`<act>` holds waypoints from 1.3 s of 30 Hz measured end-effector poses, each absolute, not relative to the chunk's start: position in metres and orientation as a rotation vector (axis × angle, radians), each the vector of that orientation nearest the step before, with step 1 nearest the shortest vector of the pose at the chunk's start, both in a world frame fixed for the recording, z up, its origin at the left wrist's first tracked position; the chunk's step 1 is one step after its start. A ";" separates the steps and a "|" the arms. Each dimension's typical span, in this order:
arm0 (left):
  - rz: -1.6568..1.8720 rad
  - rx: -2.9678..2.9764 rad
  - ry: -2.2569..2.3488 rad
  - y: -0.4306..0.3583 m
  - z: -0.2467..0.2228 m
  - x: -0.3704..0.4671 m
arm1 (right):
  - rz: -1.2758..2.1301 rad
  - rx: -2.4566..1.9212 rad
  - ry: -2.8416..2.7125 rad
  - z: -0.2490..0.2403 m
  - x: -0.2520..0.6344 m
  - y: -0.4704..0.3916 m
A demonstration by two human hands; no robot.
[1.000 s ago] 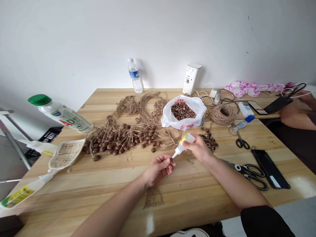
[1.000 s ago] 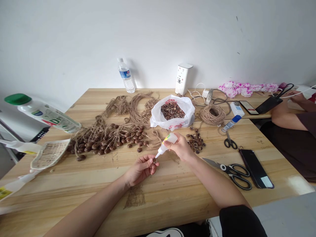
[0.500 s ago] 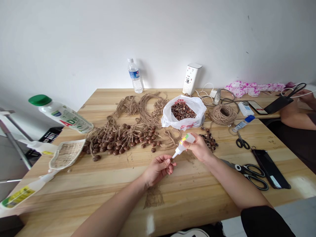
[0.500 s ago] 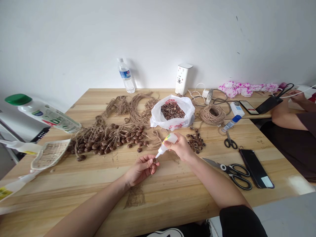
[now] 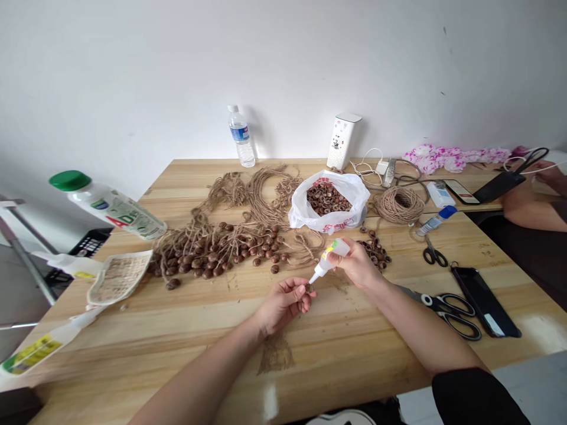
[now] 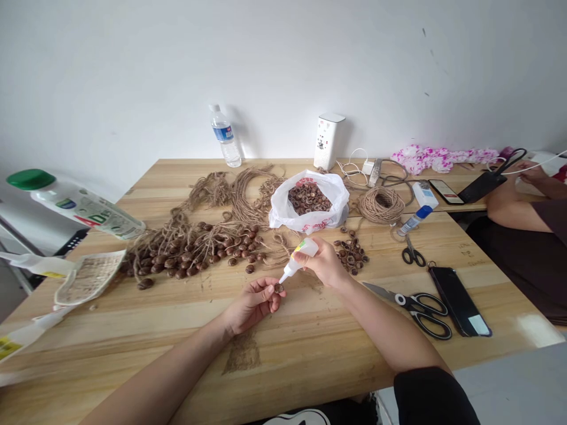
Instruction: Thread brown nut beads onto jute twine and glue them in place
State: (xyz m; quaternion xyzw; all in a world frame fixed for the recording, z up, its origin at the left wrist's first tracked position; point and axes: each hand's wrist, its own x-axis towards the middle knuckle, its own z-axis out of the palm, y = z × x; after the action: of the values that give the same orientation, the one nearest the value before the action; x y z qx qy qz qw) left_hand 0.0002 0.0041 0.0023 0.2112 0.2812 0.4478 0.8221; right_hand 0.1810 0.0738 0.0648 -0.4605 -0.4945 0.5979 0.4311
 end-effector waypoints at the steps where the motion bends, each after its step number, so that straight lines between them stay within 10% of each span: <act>1: 0.953 0.449 0.598 0.004 0.002 0.000 | 1.488 -1.148 -1.233 0.065 0.181 0.074; 39: 0.962 0.402 0.622 0.005 0.006 -0.001 | 1.444 -1.143 -1.328 0.070 0.183 0.072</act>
State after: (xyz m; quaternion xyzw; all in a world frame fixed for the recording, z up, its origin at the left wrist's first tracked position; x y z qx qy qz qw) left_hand -0.0013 0.0047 0.0056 0.1888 0.2920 0.4521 0.8214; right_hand 0.1832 0.0721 0.0697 -0.4565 -0.5302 0.5768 0.4217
